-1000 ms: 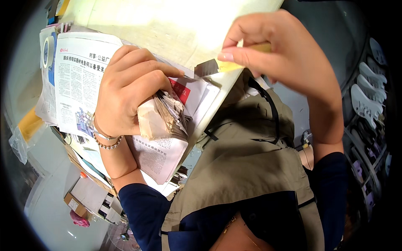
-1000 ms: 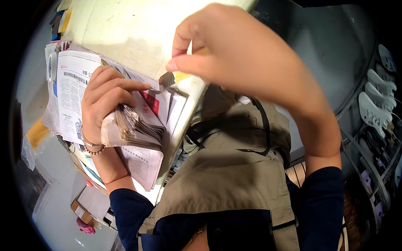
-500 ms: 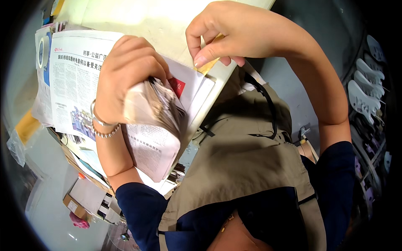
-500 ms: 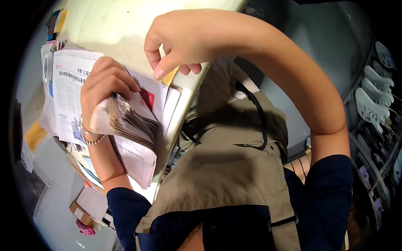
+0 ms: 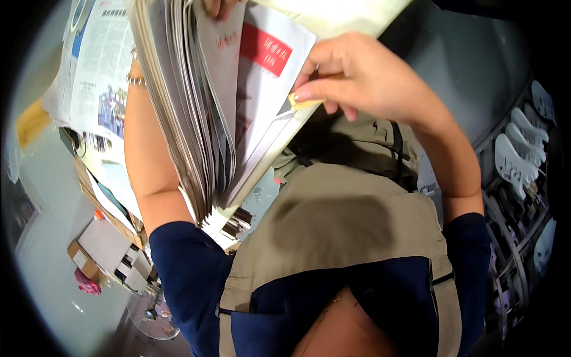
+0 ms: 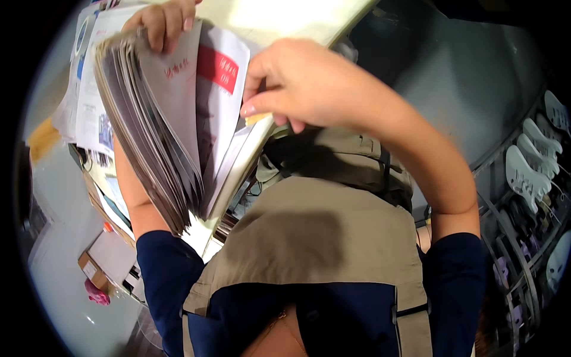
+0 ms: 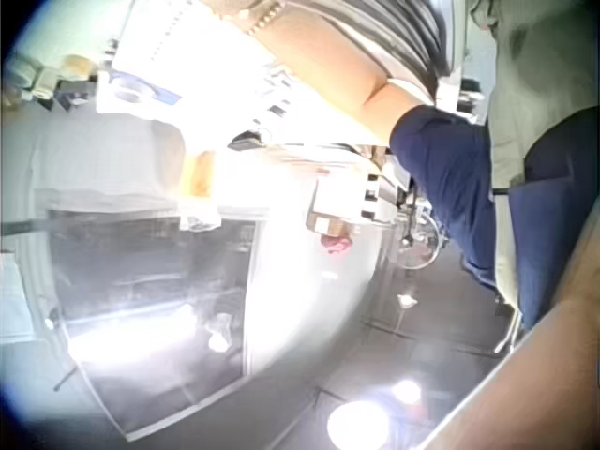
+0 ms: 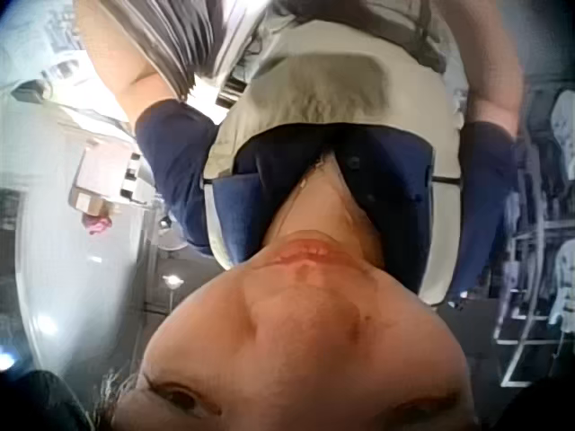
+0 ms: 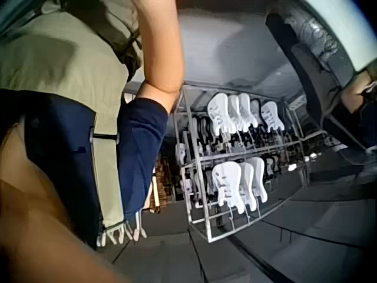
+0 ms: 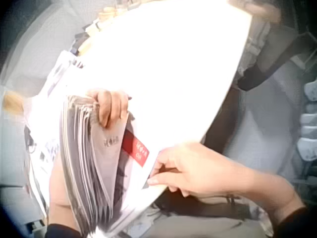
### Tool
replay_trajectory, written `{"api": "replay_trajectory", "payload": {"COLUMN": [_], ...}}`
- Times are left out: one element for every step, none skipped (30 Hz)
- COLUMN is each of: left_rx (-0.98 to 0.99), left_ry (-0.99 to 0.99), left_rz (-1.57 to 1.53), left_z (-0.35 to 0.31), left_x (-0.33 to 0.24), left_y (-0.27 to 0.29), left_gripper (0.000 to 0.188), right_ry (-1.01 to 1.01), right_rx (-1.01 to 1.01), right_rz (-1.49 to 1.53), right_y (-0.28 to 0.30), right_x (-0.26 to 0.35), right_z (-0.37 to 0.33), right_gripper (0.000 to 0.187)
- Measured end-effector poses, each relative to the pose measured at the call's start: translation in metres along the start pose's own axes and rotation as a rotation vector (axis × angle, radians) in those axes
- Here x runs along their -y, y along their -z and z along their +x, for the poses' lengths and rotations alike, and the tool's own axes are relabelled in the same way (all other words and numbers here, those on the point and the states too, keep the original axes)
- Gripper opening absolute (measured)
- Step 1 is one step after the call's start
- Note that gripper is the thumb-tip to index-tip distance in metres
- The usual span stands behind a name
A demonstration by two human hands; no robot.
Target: The person uses a utility knife to trim the edges of a stack of paper or newspaper sheets. They hold the stack with their left hand and carefully slice along the edge with the knife in their right hand, repeating the action to ensure a straight cut.
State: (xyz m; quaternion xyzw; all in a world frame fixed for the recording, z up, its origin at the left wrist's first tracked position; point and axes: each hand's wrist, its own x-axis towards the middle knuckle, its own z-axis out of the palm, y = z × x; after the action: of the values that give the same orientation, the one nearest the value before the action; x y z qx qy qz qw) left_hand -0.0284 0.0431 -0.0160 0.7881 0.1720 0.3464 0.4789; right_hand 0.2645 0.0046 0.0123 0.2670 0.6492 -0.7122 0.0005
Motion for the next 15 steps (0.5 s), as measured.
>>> {"api": "replay_trajectory", "payload": {"left_rx": [-0.014,-0.027,-0.027,-0.026,-0.032,-0.041,-0.047,-0.049,-0.051,-0.054,-0.055,-0.056,-0.058,-0.058,-0.055], "left_ry": [0.013,0.026,0.018,0.023,0.03,0.039,0.038,0.036,0.036,0.034,0.032,0.028,0.027,0.021,0.018], "left_rz": [-0.006,-0.007,-0.026,-0.034,-0.051,-0.049,-0.057,-0.059,-0.066,-0.072,-0.071,-0.074,-0.074,-0.078,-0.078], "left_z": [0.0,0.0,0.003,0.004,0.005,0.004,0.004,0.005,0.005,0.006,0.008,0.009,0.009,0.01,0.013], "left_x": [-0.004,-0.009,-0.006,-0.005,-0.008,-0.011,-0.01,-0.01,-0.011,-0.01,-0.011,-0.01,-0.009,-0.008,-0.007], "left_y": [-0.003,-0.006,-0.009,-0.01,-0.012,-0.014,-0.015,-0.016,-0.017,-0.017,-0.018,-0.02,-0.02,-0.021,-0.021], "left_gripper": [0.04,0.04,0.039,0.038,0.037,0.037,0.036,0.035,0.034,0.034,0.033,0.032,0.032,0.031,0.03], "right_ry": [0.01,0.002,-0.015,-0.027,0.0,0.065,0.123,0.22,0.26,0.339,0.244,0.312,0.343,0.376,0.409], "right_rx": [-0.004,0.017,0.016,0.023,0.042,0.042,0.028,0.001,-0.004,-0.042,0.022,0.066,0.119,0.125,0.128], "right_rz": [0.013,0.033,0.058,0.067,0.066,0.035,0.002,-0.016,-0.041,-0.147,-0.269,-0.282,-0.274,-0.266,-0.258], "right_y": [-0.016,-0.03,-0.044,-0.057,-0.071,-0.086,-0.1,-0.115,-0.13,-0.149,-0.165,-0.179,-0.19,-0.195,-0.196], "right_x": [-0.001,0.0,0.001,0.0,-0.003,-0.007,-0.01,-0.018,-0.02,-0.027,-0.024,-0.026,-0.03,-0.034,-0.037], "right_z": [-0.002,-0.004,-0.005,-0.005,-0.004,-0.004,-0.002,0.0,0.002,0.008,0.01,0.012,0.014,0.015,0.016], "right_gripper": [0.015,0.015,0.014,0.014,0.015,0.015,0.016,0.015,0.013,0.014,0.016,0.018,0.018,0.018,0.018]}}
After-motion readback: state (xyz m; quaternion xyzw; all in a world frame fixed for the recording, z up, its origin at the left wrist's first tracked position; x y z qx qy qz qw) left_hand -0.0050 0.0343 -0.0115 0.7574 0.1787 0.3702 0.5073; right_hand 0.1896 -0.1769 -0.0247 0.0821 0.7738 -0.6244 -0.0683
